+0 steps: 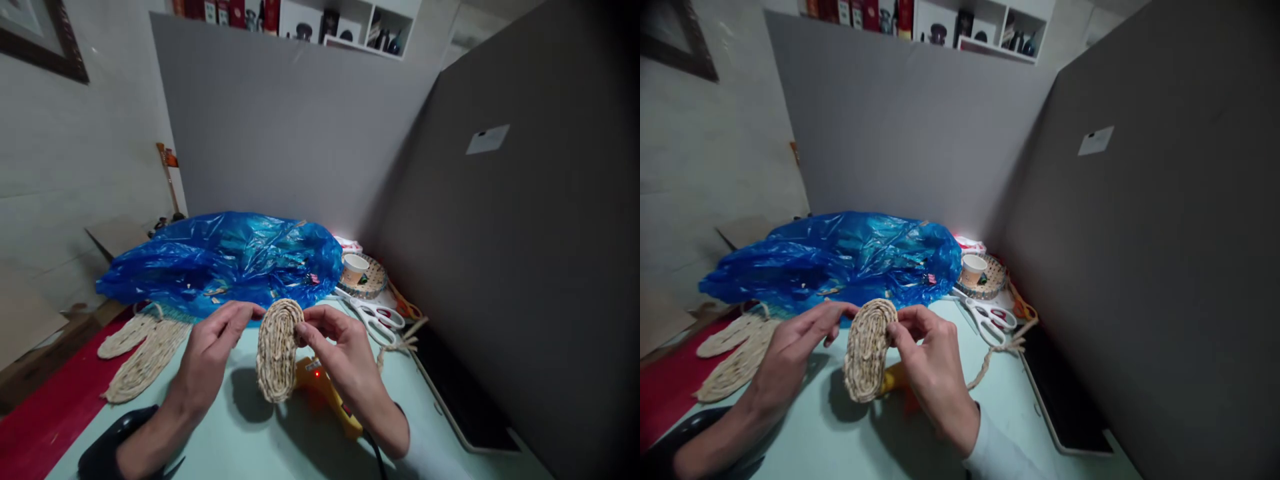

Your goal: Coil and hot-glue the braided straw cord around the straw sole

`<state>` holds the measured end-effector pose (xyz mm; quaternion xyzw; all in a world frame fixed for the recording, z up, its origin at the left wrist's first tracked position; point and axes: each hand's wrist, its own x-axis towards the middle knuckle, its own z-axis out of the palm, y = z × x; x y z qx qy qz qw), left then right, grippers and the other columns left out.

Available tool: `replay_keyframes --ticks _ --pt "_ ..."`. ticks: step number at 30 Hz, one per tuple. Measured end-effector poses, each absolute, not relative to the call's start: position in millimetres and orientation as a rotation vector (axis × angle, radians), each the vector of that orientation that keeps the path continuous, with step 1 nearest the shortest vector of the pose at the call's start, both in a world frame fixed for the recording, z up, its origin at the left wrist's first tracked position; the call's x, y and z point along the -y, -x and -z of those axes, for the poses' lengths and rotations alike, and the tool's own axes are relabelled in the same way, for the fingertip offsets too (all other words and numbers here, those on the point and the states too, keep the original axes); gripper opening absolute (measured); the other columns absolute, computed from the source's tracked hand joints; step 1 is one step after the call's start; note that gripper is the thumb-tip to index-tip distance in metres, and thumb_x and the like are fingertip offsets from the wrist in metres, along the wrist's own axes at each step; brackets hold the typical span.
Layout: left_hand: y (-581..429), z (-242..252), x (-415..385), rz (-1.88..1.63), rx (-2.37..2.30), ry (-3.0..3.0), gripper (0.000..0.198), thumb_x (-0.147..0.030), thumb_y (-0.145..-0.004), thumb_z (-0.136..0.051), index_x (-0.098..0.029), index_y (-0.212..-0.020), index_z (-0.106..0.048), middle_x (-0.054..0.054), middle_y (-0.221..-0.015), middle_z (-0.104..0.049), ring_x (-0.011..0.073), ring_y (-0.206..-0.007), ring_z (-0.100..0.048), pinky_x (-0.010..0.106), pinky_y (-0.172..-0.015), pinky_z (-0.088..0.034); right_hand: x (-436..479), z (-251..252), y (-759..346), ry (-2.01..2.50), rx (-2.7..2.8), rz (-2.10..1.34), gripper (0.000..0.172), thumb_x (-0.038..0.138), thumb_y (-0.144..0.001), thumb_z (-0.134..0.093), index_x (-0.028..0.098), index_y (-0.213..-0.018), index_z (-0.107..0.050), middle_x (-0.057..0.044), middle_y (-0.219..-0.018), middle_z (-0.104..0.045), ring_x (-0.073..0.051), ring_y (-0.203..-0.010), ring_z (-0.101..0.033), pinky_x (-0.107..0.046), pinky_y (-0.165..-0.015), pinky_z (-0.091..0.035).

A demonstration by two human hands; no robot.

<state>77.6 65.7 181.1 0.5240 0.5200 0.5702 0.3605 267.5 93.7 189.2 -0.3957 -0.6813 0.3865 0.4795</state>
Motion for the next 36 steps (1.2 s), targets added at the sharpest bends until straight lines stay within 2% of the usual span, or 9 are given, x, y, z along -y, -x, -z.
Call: replay_keyframes --ticks 5,9,14,18,21,24,29,33,36 --pt "-85.8 -181.9 -62.7 -1.304 -1.218 -1.374 0.033 -0.049 -0.084 -0.066 -0.022 -0.099 -0.079 0.002 -0.080 -0.070 0.0204 -0.074 -0.057 0.029 -0.067 -0.046 -102.2 -191.5 -258.1 0.889 1.638 -1.003 0.011 0.028 -0.087 -0.065 0.017 -0.085 -0.069 -0.004 -0.075 -0.074 -0.021 -0.071 -0.070 -0.031 -0.068 -0.053" --pt "-89.1 -175.8 -64.0 -1.243 -1.202 -1.324 0.036 -0.050 -0.086 -0.062 -0.021 -0.100 -0.078 0.004 -0.083 -0.072 0.0225 -0.077 -0.061 0.030 -0.067 -0.049 -106.8 -188.6 -257.9 0.809 1.705 -1.097 0.019 0.033 -0.091 -0.062 0.018 -0.090 -0.073 -0.003 -0.078 -0.073 -0.019 -0.075 -0.067 -0.030 -0.070 -0.051" --pt "-92.1 -170.1 -60.8 -1.299 -1.263 -1.306 0.025 -0.045 -0.080 -0.071 -0.021 -0.082 -0.076 0.001 -0.073 -0.065 0.0212 -0.077 -0.057 0.029 -0.071 -0.044 -103.9 -184.1 -257.0 0.802 1.725 -1.143 0.026 0.036 -0.091 -0.062 0.016 -0.086 -0.077 -0.003 -0.072 -0.071 -0.018 -0.070 -0.061 -0.029 -0.066 -0.048" --pt "-94.0 -170.9 -58.0 -1.287 -1.201 -1.253 0.036 -0.054 -0.083 -0.064 -0.020 -0.080 -0.075 0.000 -0.065 -0.059 0.0194 -0.067 -0.053 0.029 -0.063 -0.045 -104.4 -185.6 -257.7 0.808 1.703 -1.134 0.026 0.037 -0.092 -0.062 0.015 -0.088 -0.076 -0.002 -0.072 -0.069 -0.018 -0.071 -0.062 -0.030 -0.067 -0.048" --pt "-88.0 -171.2 -59.7 -1.317 -1.173 -1.211 0.049 -0.063 -0.084 -0.056 -0.018 -0.084 -0.076 0.000 -0.061 -0.055 0.0153 -0.055 -0.044 0.025 -0.048 -0.036 -112.7 -188.0 -263.1 0.799 1.658 -1.122 0.026 0.037 -0.095 -0.060 0.015 -0.086 -0.073 0.000 -0.071 -0.067 -0.016 -0.070 -0.062 -0.030 -0.068 -0.050" --pt "-74.8 -170.2 -66.4 -1.491 -1.252 -1.087 0.045 -0.059 -0.081 -0.064 -0.019 -0.099 -0.075 0.002 -0.076 -0.064 0.0118 -0.054 -0.043 0.021 -0.043 -0.032 -122.2 -188.7 -270.7 0.792 1.608 -1.118 0.027 0.038 -0.098 -0.059 0.015 -0.085 -0.067 0.002 -0.074 -0.065 -0.015 -0.069 -0.064 -0.032 -0.068 -0.053" --pt "-63.6 -164.3 -76.6 -1.560 -1.306 -1.138 0.034 -0.047 -0.066 -0.085 -0.018 -0.074 -0.070 -0.004 -0.064 -0.058 0.0072 -0.049 -0.044 0.019 -0.046 -0.036 -123.6 -183.7 -274.7 0.775 1.587 -1.144 0.026 0.038 -0.098 -0.060 0.015 -0.088 -0.066 0.002 -0.079 -0.067 -0.014 -0.068 -0.066 -0.033 -0.068 -0.056" --pt "-75.3 -156.4 -71.5 -1.469 -1.299 -1.178 0.042 -0.057 -0.069 -0.078 -0.018 -0.068 -0.065 -0.005 -0.054 -0.055 0.0050 -0.039 -0.034 0.019 -0.038 -0.028 -116.7 -179.9 -271.2 0.772 1.597 -1.149 0.027 0.038 -0.098 -0.061 0.015 -0.084 -0.065 0.002 -0.077 -0.066 -0.014 -0.068 -0.066 -0.032 -0.068 -0.056" --pt "-84.2 -154.7 -64.8 -1.402 -1.311 -1.201 0.046 -0.060 -0.074 -0.073 -0.018 -0.063 -0.060 -0.009 -0.045 -0.040 0.0048 -0.038 -0.027 0.017 -0.038 -0.020 -112.9 -180.0 -270.1 0.772 1.610 -1.153 0.028 0.038 -0.098 -0.061 0.015 -0.082 -0.065 0.003 -0.075 -0.066 -0.014 -0.068 -0.065 -0.032 -0.068 -0.055"
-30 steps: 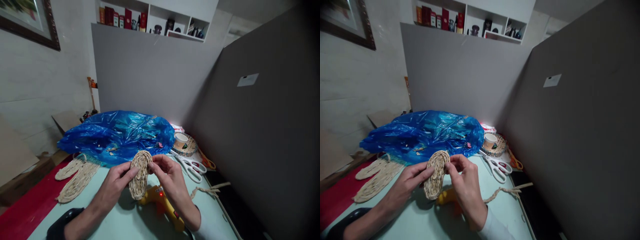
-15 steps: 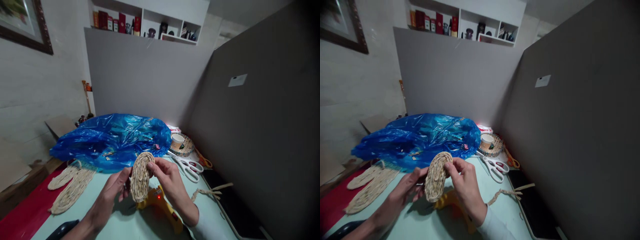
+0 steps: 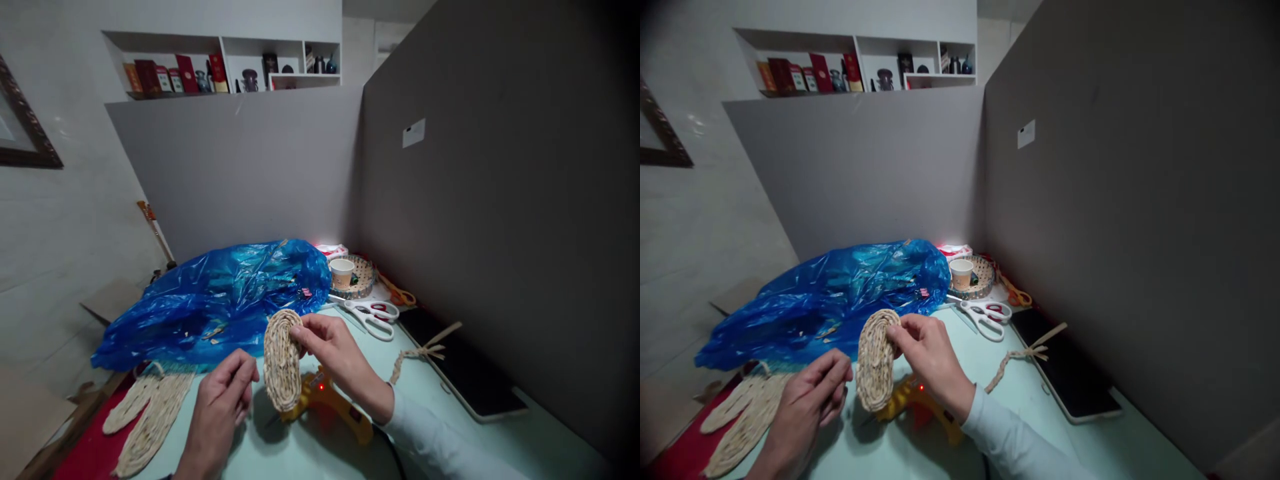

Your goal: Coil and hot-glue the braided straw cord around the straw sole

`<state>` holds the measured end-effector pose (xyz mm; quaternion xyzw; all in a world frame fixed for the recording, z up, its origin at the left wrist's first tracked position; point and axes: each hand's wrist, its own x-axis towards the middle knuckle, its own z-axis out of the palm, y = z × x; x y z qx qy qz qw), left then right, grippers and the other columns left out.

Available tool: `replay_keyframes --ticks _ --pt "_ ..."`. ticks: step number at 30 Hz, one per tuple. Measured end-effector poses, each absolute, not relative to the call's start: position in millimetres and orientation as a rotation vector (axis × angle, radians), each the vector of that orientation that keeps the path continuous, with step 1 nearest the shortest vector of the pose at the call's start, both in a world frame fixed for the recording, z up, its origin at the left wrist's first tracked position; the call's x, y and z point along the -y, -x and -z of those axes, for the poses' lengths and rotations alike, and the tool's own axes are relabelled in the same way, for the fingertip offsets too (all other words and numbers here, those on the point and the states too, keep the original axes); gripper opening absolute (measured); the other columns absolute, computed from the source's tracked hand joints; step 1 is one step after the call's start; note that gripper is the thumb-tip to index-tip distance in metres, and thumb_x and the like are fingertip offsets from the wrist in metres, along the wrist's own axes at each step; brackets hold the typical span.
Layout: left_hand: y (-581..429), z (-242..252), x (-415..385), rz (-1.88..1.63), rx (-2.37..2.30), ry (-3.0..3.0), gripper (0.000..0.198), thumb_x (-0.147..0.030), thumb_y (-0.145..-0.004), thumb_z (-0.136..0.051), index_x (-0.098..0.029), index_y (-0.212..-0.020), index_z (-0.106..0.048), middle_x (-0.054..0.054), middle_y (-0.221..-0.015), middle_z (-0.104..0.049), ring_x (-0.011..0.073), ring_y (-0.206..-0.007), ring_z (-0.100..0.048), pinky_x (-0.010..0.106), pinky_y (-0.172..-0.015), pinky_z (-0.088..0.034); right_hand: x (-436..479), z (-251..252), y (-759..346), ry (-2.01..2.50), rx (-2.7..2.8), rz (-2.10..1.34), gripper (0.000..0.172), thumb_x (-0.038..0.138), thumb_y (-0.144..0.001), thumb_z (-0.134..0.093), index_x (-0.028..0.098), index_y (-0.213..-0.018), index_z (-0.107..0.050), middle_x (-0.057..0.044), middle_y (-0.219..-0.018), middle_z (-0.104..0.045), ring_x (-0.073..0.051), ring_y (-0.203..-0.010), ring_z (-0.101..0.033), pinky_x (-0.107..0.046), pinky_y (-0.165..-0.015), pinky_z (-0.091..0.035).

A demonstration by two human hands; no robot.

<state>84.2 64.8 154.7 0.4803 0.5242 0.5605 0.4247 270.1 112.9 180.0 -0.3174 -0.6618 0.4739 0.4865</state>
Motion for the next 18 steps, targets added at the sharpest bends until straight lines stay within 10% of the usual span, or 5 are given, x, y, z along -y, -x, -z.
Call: replay_keyframes --ticks 18 --pt "-91.0 -165.0 -49.4 -1.278 -1.319 -1.323 0.037 -0.050 -0.080 -0.073 -0.018 -0.064 -0.063 -0.004 -0.057 -0.049 0.0090 -0.052 -0.040 0.019 -0.048 -0.030 -108.6 -185.4 -269.5 0.773 1.538 -1.198 0.024 0.029 -0.089 -0.062 0.016 -0.069 -0.065 0.002 -0.064 -0.061 -0.013 -0.062 -0.057 -0.027 -0.061 -0.045"
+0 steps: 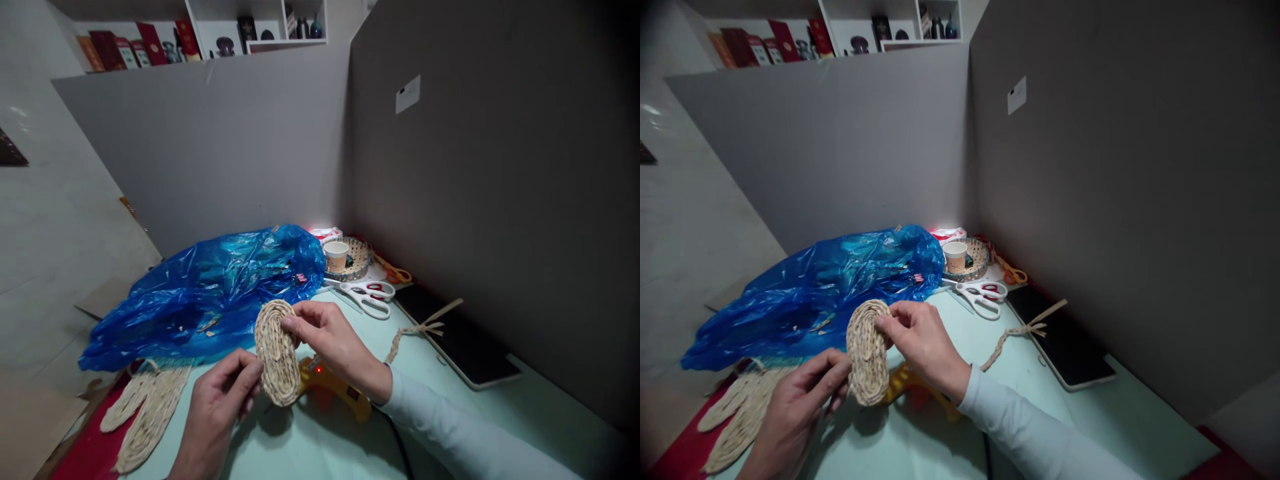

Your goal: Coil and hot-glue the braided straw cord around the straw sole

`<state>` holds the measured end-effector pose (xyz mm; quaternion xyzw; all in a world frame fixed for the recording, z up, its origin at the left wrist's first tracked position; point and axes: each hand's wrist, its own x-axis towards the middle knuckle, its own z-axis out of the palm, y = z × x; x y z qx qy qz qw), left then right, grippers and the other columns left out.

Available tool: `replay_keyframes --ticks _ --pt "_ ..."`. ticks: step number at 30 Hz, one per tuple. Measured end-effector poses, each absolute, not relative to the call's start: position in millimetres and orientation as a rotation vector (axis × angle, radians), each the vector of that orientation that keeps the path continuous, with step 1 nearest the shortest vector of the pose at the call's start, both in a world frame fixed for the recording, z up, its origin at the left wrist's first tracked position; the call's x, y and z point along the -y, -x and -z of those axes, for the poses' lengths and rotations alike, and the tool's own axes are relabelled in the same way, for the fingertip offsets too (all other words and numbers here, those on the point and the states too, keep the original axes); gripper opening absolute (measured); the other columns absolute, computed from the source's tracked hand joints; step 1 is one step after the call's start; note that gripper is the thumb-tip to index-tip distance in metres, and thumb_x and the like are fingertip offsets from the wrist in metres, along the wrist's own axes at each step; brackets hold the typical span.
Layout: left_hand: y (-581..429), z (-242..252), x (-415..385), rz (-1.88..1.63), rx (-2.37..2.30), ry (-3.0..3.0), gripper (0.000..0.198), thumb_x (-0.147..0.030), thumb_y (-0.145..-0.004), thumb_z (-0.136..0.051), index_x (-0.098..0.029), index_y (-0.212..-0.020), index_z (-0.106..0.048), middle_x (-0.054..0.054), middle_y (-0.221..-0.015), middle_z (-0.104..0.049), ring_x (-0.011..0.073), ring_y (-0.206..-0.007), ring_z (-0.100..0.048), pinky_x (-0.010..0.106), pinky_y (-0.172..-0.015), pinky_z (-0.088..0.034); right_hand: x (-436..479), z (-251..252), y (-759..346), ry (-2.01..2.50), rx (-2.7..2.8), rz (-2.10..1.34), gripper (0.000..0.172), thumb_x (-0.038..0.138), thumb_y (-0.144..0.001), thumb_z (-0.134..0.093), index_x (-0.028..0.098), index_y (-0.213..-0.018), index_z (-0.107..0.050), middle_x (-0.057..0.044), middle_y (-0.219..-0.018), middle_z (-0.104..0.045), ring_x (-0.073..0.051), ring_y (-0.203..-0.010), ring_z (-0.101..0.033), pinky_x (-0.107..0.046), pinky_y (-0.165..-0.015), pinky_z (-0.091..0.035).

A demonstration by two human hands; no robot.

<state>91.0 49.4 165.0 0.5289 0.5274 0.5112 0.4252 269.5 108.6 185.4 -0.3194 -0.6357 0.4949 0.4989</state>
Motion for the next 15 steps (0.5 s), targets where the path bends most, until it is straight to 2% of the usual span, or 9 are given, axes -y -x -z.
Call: replay_keyframes --ticks 4,7,11,15 --pt "-87.5 -161.8 -49.5 -1.280 -1.335 -1.309 0.038 -0.051 -0.079 -0.074 -0.017 -0.065 -0.063 -0.005 -0.056 -0.048 0.0082 -0.051 -0.038 0.018 -0.047 -0.028 -109.2 -183.2 -268.4 0.763 1.539 -1.190 0.025 0.032 -0.089 -0.060 0.016 -0.070 -0.065 0.001 -0.065 -0.061 -0.014 -0.063 -0.058 -0.026 -0.061 -0.046" --pt "-89.6 -164.4 -47.8 -1.271 -1.304 -1.285 0.038 -0.054 -0.081 -0.071 -0.019 -0.067 -0.064 -0.004 -0.058 -0.049 0.0103 -0.053 -0.041 0.019 -0.048 -0.033 -109.3 -182.4 -268.3 0.771 1.553 -1.160 0.025 0.033 -0.090 -0.059 0.016 -0.073 -0.066 0.000 -0.066 -0.063 -0.014 -0.064 -0.059 -0.026 -0.062 -0.047" --pt "-98.9 -174.3 -44.0 -1.337 -1.139 -1.133 0.037 -0.058 -0.088 -0.057 -0.023 -0.092 -0.070 0.000 -0.072 -0.062 0.0151 -0.060 -0.052 0.024 -0.051 -0.041 -105.5 -185.6 -269.3 0.774 1.637 -1.116 0.024 0.031 -0.092 -0.057 0.015 -0.078 -0.067 0.000 -0.069 -0.065 -0.015 -0.065 -0.060 -0.025 -0.061 -0.047" --pt "-105.6 -181.1 -42.0 -1.336 -1.165 -1.092 0.045 -0.047 -0.072 -0.079 -0.024 -0.109 -0.068 0.003 -0.095 -0.074 0.0231 -0.082 -0.067 0.027 -0.067 -0.051 -96.5 -192.2 -270.3 0.766 1.822 -1.059 0.024 0.028 -0.094 -0.058 0.016 -0.078 -0.072 0.000 -0.072 -0.069 -0.015 -0.067 -0.060 -0.024 -0.062 -0.045"
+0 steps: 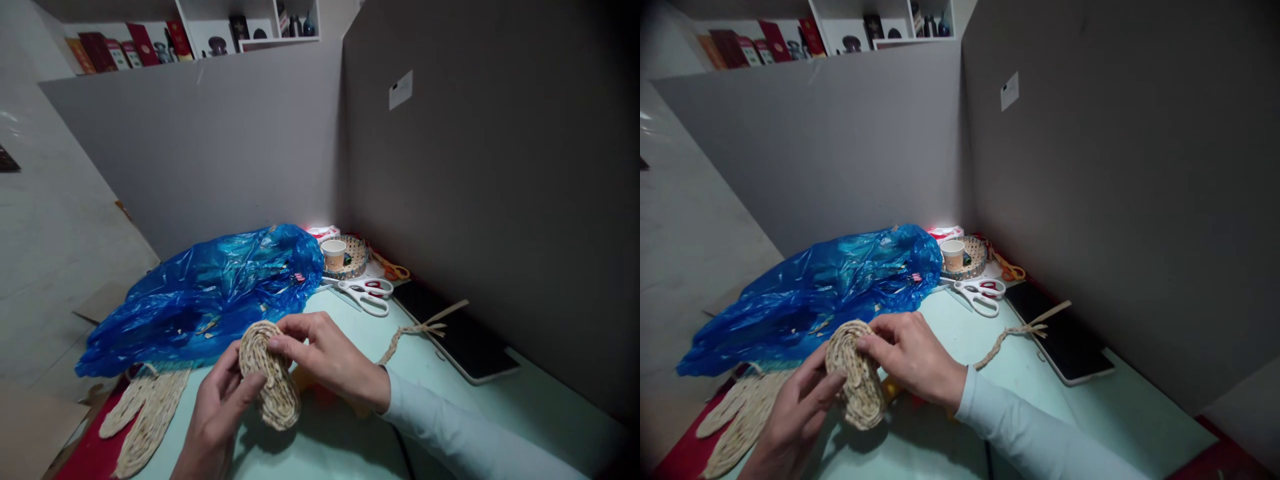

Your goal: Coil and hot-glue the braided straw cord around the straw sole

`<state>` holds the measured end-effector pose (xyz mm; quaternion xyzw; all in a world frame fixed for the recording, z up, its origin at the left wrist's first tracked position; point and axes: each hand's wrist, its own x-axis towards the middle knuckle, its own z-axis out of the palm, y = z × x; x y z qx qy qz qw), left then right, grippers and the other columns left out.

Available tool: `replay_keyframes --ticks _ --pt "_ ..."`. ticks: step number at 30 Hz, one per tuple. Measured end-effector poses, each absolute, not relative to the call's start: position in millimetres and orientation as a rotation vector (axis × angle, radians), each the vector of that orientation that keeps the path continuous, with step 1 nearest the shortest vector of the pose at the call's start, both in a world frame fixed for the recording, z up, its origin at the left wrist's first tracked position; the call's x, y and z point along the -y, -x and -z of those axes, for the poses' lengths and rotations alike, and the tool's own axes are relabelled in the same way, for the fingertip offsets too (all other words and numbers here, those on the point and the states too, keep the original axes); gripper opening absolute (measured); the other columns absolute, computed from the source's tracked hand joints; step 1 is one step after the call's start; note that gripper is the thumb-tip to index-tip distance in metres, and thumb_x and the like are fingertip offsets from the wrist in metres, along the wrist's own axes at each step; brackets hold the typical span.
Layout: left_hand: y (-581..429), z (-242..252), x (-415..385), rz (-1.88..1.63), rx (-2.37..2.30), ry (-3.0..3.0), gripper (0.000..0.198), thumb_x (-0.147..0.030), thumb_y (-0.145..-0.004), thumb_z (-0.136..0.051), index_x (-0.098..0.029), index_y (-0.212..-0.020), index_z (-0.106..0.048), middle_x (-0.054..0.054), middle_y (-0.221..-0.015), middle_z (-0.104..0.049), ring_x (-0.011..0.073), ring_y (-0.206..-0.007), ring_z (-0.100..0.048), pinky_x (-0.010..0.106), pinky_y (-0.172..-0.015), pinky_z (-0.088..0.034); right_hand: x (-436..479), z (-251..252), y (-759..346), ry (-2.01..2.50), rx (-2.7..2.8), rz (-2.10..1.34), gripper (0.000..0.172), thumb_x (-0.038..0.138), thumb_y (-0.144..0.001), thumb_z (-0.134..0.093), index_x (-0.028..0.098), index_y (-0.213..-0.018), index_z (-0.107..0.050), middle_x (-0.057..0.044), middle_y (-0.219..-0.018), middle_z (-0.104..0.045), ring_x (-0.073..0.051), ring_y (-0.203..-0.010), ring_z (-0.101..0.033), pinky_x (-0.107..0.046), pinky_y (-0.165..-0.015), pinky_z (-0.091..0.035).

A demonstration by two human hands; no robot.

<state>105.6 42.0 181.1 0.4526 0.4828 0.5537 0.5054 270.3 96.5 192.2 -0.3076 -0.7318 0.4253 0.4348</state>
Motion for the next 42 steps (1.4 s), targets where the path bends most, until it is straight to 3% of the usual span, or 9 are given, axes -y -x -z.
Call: replay_keyframes --ticks 7,12,19,24,28,32,42 --pt "-101.7 -179.8 -44.7 -1.403 -1.227 -1.089 0.043 -0.035 -0.067 -0.086 -0.026 -0.103 -0.067 -0.002 -0.091 -0.074 0.0165 -0.082 -0.068 0.021 -0.071 -0.053 -87.0 -202.2 -274.0 0.716 2.114 -0.964 0.023 0.018 -0.098 -0.054 0.019 -0.101 -0.076 -0.002 -0.079 -0.074 -0.016 -0.067 -0.061 -0.024 -0.064 -0.044" --pt "-95.0 -179.8 -42.8 -1.379 -1.325 -1.159 0.050 -0.035 -0.066 -0.086 -0.029 -0.112 -0.067 0.000 -0.103 -0.074 0.0217 -0.092 -0.069 0.024 -0.074 -0.054 -90.7 -206.0 -287.1 0.700 2.204 -0.932 0.027 0.019 -0.096 -0.057 0.019 -0.121 -0.067 -0.002 -0.081 -0.075 -0.018 -0.069 -0.065 -0.026 -0.064 -0.047" --pt "-80.2 -174.2 -40.3 -1.168 -1.409 -1.283 0.032 -0.044 -0.074 -0.079 -0.031 -0.103 -0.075 0.002 -0.110 -0.075 0.0272 -0.101 -0.068 0.028 -0.080 -0.057 -92.1 -208.2 -297.8 0.723 2.213 -0.921 0.015 0.011 -0.093 -0.059 0.021 -0.093 -0.070 0.003 -0.071 -0.068 -0.015 -0.063 -0.063 -0.023 -0.058 -0.047" --pt "-76.1 -171.2 -41.6 -1.088 -1.402 -1.390 0.024 -0.048 -0.077 -0.076 -0.034 -0.096 -0.077 0.001 -0.097 -0.076 0.0251 -0.089 -0.070 0.027 -0.071 -0.057 -87.4 -207.4 -293.3 0.736 2.285 -0.789 0.022 0.001 -0.090 -0.057 0.017 -0.096 -0.070 0.000 -0.077 -0.071 -0.015 -0.065 -0.062 -0.024 -0.063 -0.045" --pt "-74.2 -169.7 -41.7 -1.061 -1.423 -1.317 0.024 -0.049 -0.074 -0.078 -0.032 -0.091 -0.076 0.000 -0.087 -0.074 0.0223 -0.078 -0.068 0.026 -0.065 -0.055 -86.7 -204.1 -292.3 0.699 2.413 -0.617 0.021 0.004 -0.092 -0.054 0.015 -0.100 -0.069 -0.005 -0.085 -0.074 -0.020 -0.076 -0.066 -0.028 -0.070 -0.048" --pt "-77.5 -170.2 -39.2 -1.032 -1.356 -1.170 0.022 -0.049 -0.075 -0.077 -0.030 -0.087 -0.073 0.000 -0.084 -0.071 0.0204 -0.078 -0.064 0.026 -0.067 -0.053 -87.0 -200.4 -294.4 0.660 2.371 -0.552 0.019 0.009 -0.097 -0.051 0.018 -0.099 -0.068 -0.005 -0.087 -0.073 -0.020 -0.081 -0.064 -0.030 -0.076 -0.047" --pt "-101.3 -182.4 -35.3 -0.982 -1.207 -0.822 0.022 -0.036 -0.067 -0.086 -0.024 -0.074 -0.069 -0.001 -0.073 -0.065 0.0174 -0.071 -0.058 0.025 -0.062 -0.046 -94.8 -200.1 -298.7 0.548 2.256 -0.666 0.013 0.015 -0.096 -0.062 0.016 -0.091 -0.074 -0.003 -0.089 -0.066 -0.017 -0.084 -0.058 -0.026 -0.075 -0.045"
